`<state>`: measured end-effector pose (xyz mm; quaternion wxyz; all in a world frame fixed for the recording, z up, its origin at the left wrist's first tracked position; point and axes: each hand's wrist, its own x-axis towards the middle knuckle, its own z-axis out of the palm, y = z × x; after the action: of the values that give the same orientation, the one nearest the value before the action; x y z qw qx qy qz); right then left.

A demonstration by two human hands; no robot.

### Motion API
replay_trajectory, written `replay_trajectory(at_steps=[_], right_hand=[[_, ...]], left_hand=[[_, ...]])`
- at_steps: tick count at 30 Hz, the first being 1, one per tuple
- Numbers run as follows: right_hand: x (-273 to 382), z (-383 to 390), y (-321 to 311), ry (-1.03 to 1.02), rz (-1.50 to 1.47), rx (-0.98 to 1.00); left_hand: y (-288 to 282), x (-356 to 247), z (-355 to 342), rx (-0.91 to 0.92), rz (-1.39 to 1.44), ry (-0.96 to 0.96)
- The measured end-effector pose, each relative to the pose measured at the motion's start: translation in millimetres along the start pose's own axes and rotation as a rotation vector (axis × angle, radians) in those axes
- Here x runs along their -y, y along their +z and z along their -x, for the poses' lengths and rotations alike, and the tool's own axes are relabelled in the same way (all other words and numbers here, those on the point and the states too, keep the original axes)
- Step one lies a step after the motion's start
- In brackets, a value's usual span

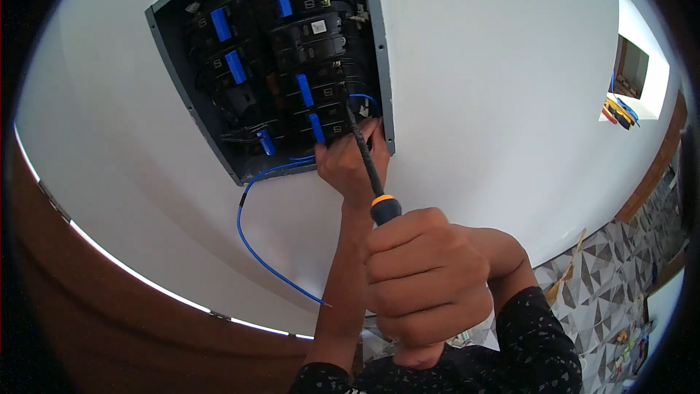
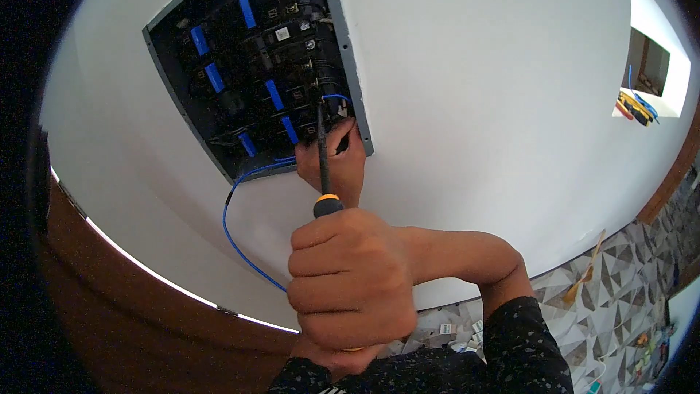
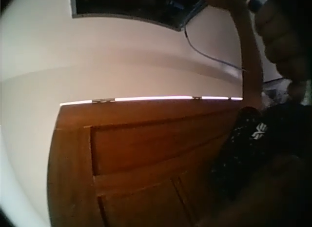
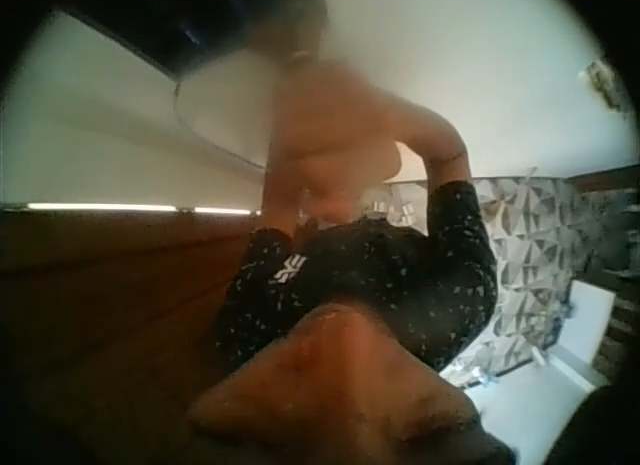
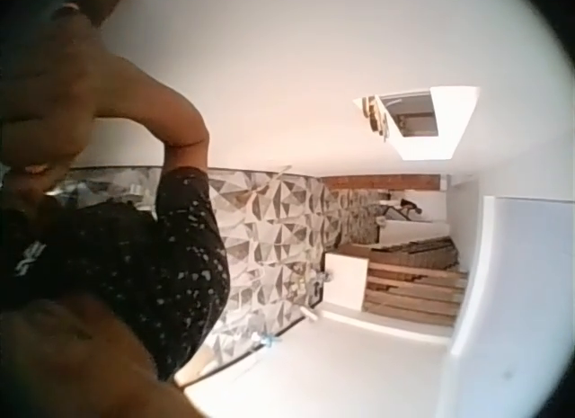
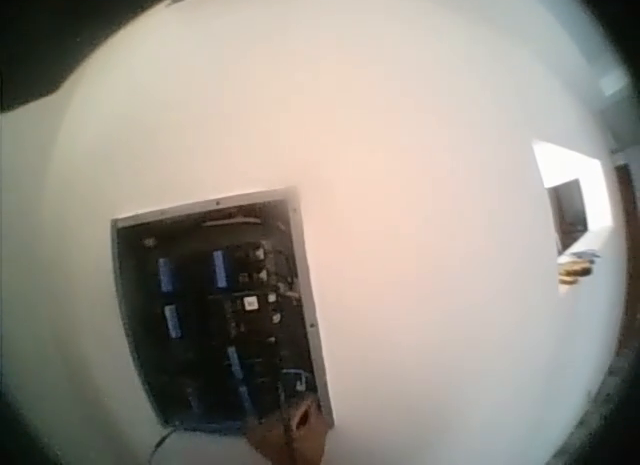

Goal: Installing and securing electrical wires into a circuit breaker panel using a screwdriver.

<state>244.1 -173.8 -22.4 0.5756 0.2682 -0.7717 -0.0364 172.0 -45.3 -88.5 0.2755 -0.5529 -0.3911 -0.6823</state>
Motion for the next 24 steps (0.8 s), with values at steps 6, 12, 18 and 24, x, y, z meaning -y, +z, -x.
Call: replay_trajectory(at_steps=[6,12,18,24], right_hand=[[0.9,6.4,8.1,0.009,0.048,0.024],[-1.2,-2.1,11.0,0.02,0.063,0.044],[-11.8,-17.4,17.3,-0.016,0.097,-0.041],[-4.9,-11.8,14.3,0.067,0.083,-0.011]], left_hand=[[3.0,0.5,4.2,-0.013,0.002,-0.031],[0.3,3.1,3.9,0.018,-0.088,-0.015],[5.7,4.9,7.7,0.036,0.02,-0.088],[0.2,-0.8,3.9,0.072,0.007,-0.106]])
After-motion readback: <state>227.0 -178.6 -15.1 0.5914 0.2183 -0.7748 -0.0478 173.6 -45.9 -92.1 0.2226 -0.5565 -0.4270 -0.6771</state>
